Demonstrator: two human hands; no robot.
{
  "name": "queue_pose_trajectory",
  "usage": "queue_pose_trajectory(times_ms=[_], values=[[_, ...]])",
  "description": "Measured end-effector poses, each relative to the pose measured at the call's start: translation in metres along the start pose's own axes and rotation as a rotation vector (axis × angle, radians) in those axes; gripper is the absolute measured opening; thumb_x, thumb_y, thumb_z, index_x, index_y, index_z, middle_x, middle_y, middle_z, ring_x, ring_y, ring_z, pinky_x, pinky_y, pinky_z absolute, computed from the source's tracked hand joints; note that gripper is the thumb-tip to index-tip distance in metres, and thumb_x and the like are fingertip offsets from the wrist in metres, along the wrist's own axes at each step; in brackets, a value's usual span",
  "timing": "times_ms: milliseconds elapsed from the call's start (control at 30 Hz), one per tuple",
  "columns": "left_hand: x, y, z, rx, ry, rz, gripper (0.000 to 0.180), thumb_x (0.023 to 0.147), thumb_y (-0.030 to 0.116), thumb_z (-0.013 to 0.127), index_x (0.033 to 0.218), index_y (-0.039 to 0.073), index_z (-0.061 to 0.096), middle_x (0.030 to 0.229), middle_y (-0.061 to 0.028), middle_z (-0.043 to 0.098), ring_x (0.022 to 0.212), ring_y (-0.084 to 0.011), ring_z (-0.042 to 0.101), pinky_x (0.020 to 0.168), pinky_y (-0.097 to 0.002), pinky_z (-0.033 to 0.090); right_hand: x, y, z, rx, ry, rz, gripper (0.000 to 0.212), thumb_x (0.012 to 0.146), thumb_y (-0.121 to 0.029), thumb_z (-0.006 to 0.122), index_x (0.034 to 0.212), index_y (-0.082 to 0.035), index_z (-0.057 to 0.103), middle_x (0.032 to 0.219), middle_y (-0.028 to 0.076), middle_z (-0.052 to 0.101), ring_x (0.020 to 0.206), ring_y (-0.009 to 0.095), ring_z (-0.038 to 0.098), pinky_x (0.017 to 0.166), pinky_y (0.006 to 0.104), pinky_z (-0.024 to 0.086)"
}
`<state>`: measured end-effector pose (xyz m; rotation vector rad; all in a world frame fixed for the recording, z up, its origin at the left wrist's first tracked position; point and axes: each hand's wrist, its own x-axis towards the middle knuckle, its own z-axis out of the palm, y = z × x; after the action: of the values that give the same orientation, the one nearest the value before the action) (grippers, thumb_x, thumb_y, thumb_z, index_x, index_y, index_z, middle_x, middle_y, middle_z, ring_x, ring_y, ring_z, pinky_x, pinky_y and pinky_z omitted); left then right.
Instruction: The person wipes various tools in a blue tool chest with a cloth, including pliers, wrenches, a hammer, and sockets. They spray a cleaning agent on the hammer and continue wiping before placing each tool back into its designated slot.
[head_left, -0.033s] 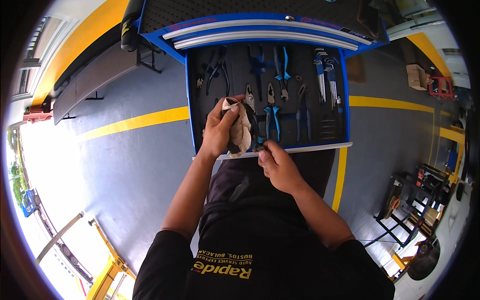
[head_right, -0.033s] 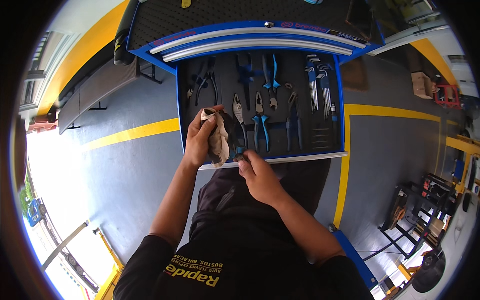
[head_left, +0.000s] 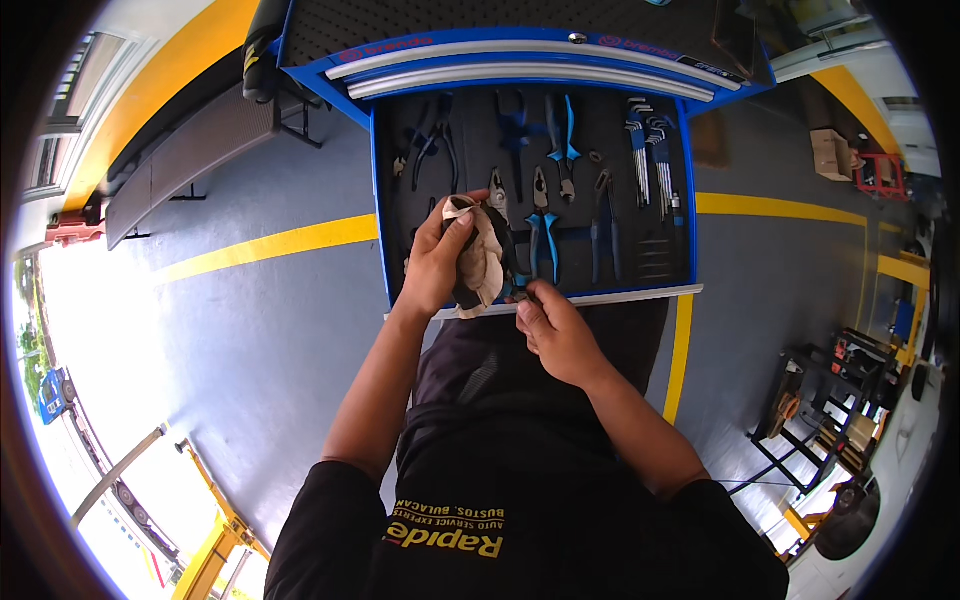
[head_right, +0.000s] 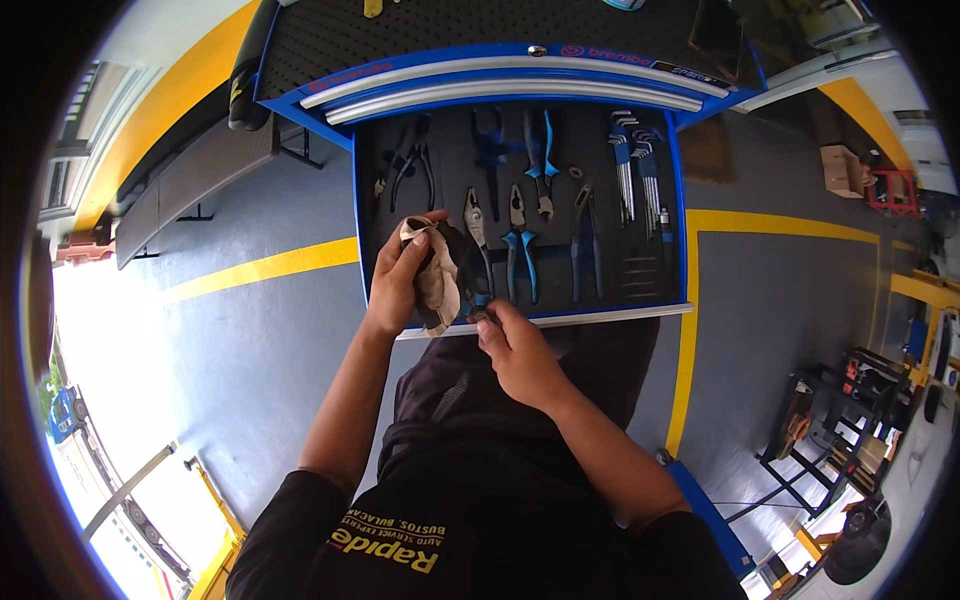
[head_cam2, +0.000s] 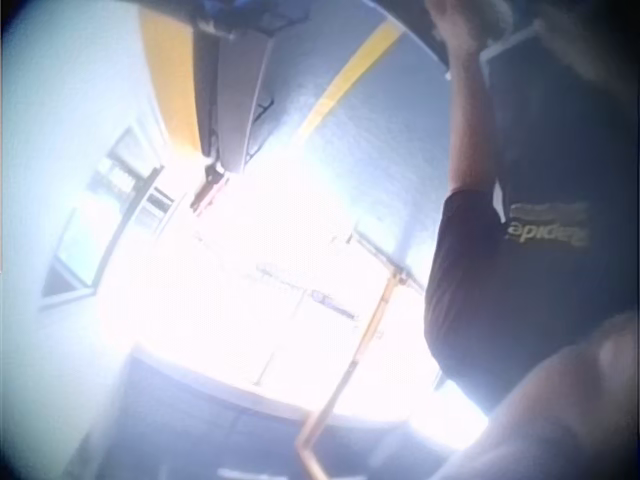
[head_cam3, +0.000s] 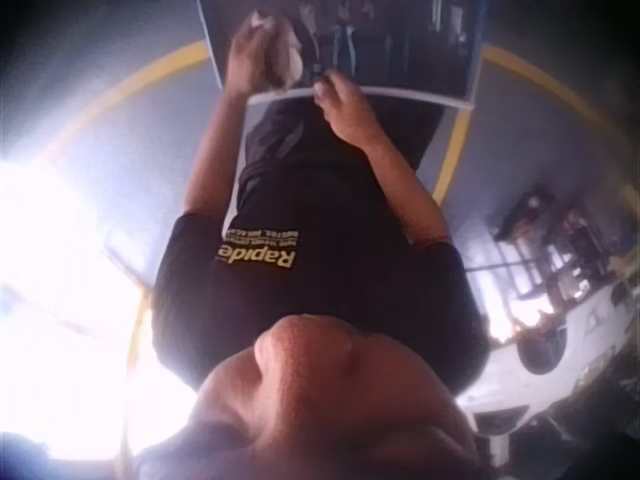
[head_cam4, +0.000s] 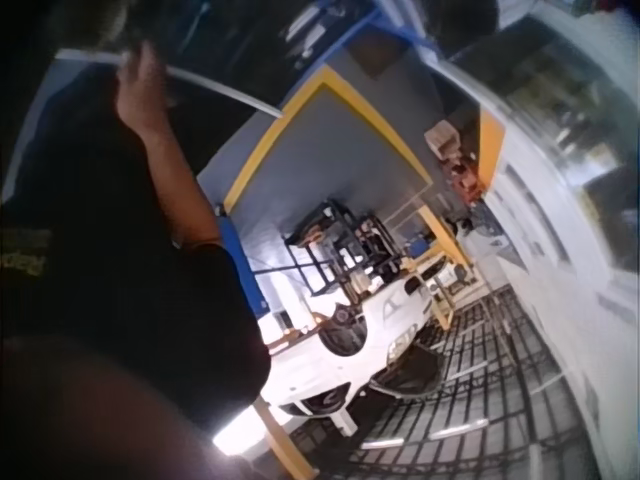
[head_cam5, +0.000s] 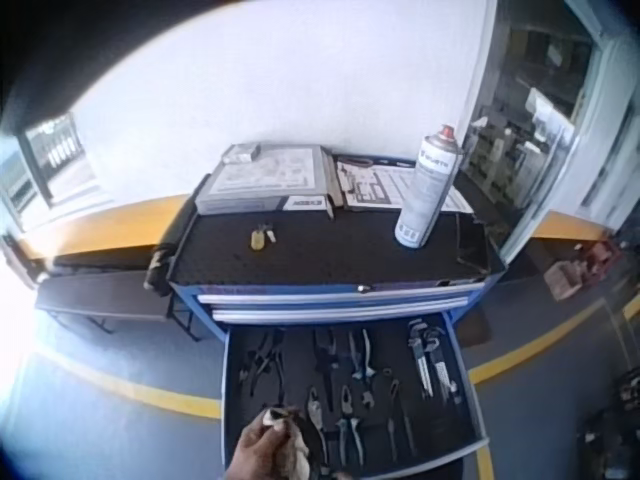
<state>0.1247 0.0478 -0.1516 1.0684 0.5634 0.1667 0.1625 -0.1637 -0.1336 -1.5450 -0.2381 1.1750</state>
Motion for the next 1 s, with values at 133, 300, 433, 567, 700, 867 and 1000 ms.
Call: queue_pose_trajectory(times_ms=[133,300,433,567,700,867,1000], values=[[0.001,-0.017,-0.001,-0.366,0.081,0.019,0.042,0.109,0.030,0.047,0.144,0.007,0.051,0.123,-0.0053,0.061,0.115,-0.0147,0.059,0.104,-0.0318,0.045,0.013,-0.008,0.000,-0.113,0.130,-0.190,0.024,0.111,-0.023,0.048,0.122,-0.002,0.049,0.080,-0.002,0.047,0.062,0.003,0.036,0.053,0.0213,0.033],[-0.006,-0.008,0.029,-0.713,0.026,-0.003,0.051,0.108,0.034,0.050,0.151,0.010,0.038,0.126,-0.0076,0.059,0.119,-0.0212,0.059,0.109,-0.0384,0.044,0.013,-0.017,0.005,-0.310,0.223,-0.198,0.020,0.107,-0.014,0.049,0.120,0.001,0.050,0.091,0.021,0.068,0.085,0.036,0.068,0.077,0.0439,0.051],[0.005,-0.012,0.028,0.283,0.161,0.127,0.040,0.100,0.019,0.062,0.135,0.002,0.050,0.111,-0.0118,0.066,0.100,-0.0221,0.065,0.089,-0.0334,0.051,0.015,-0.014,0.015,-0.362,0.227,-0.193,0.020,0.105,-0.010,0.049,0.121,0.002,0.050,0.100,0.029,0.069,0.101,0.050,0.064,0.082,0.0518,0.051],[0.010,-0.015,0.024,0.444,0.277,0.225,0.027,0.100,0.023,0.063,0.112,-0.001,0.061,0.091,-0.0104,0.069,0.084,-0.0184,0.066,0.078,-0.0350,0.052,0.013,-0.020,0.013,-0.412,0.178,-0.173,0.025,0.106,-0.014,0.050,0.125,0.002,0.049,0.097,0.028,0.069,0.097,0.050,0.065,0.081,0.0510,0.050],[0.016,-0.019,0.012,0.440,0.251,0.100,0.029,0.101,0.027,0.062,0.102,-0.001,0.065,0.083,-0.0069,0.068,0.076,-0.0142,0.062,0.073,-0.0324,0.051,0.011,-0.023,0.000,-0.327,0.105,-0.127,0.025,0.108,-0.019,0.050,0.123,0.002,0.051,0.089,0.021,0.067,0.081,0.037,0.067,0.074,0.0452,0.050],[0.023,-0.023,-0.030,0.312,0.009,-0.035,0.046,0.105,0.045,0.059,0.109,0.000,0.065,0.092,-0.0020,0.067,0.085,-0.0086,0.058,0.081,-0.0264,0.049,0.029,-0.031,-0.044,-0.113,-0.120,0.093,0.022,0.109,-0.022,0.050,0.118,-0.002,0.054,0.077,0.004,0.058,0.057,0.012,0.049,0.057,0.0303,0.045],[0.038,-0.020,-0.064,0.462,0.211,-0.073,0.049,0.104,0.046,0.059,0.117,-0.001,0.064,0.098,-0.0061,0.069,0.092,-0.0127,0.062,0.088,-0.0297,0.050,0.079,-0.027,-0.074,0.066,-0.077,0.081,0.024,0.110,-0.025,0.048,0.119,-0.005,0.056,0.077,-0.001,0.055,0.053,0.006,0.044,0.053,0.0258,0.044]])
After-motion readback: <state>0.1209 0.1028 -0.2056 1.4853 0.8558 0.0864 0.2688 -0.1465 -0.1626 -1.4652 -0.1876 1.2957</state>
